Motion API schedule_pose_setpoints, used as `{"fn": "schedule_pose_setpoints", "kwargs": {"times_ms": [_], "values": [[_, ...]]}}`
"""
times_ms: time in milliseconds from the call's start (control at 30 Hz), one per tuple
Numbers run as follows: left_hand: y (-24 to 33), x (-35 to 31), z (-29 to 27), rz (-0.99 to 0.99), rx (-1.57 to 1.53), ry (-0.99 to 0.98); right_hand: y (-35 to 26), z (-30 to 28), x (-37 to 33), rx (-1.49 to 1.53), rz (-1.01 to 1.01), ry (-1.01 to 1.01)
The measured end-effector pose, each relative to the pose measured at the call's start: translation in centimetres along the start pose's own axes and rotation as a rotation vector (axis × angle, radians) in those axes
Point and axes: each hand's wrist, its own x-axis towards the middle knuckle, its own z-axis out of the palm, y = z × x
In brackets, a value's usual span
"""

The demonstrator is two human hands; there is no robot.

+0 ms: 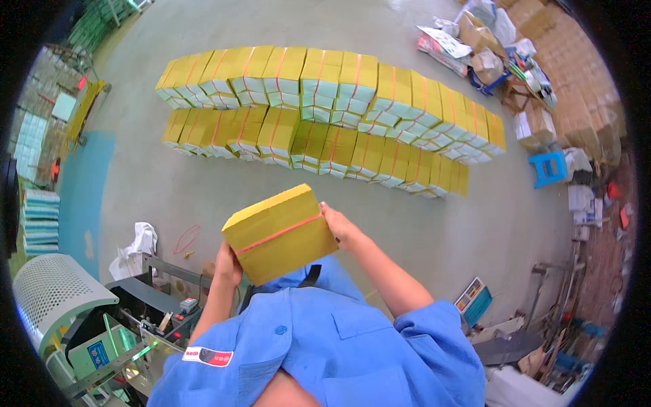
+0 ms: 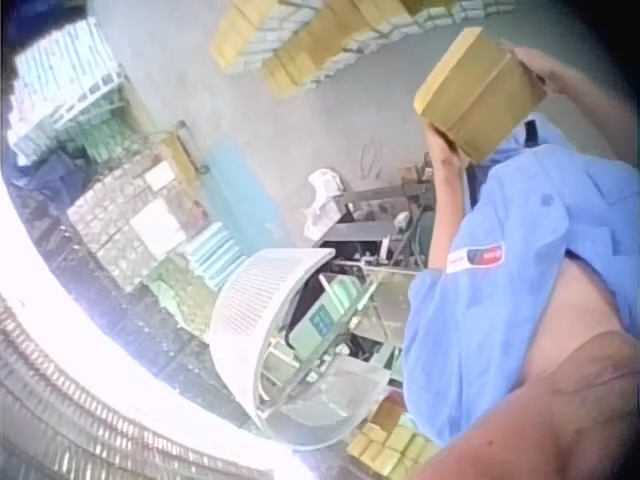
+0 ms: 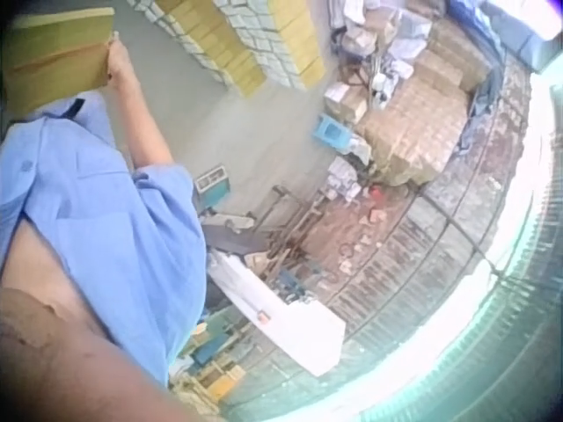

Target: Weighing paper on a digital scale, placing it on a stack, and then moving the stack to a strapping machine to be bound.

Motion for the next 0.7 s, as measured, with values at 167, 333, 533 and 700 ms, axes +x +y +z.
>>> {"fn": "schedule_pose_setpoints", "kwargs": {"times_ms": [167, 333, 533, 700], "values": [[0.1, 11.5, 5.9, -0.202, -0.147, 0.05, -7.2, -6.0, 9.7, -0.127, 0.045, 0.084], [-2.9, 24.1, 9.9, -0.283, -0.354, 0.14, -13.9, -11.3, 22.1, -0.355, 0.067, 0.085], [-7.9, 37.3, 13.1, -0.304, -0.527, 0.291, -18.6, -16.9, 38.1, -0.503, 0.213, -0.073], [-10.2, 44.6, 15.8, -0.339, -0.698, 0.328, -20.5, -19.1, 49.8, -0.805, 0.272, 0.024]]}}
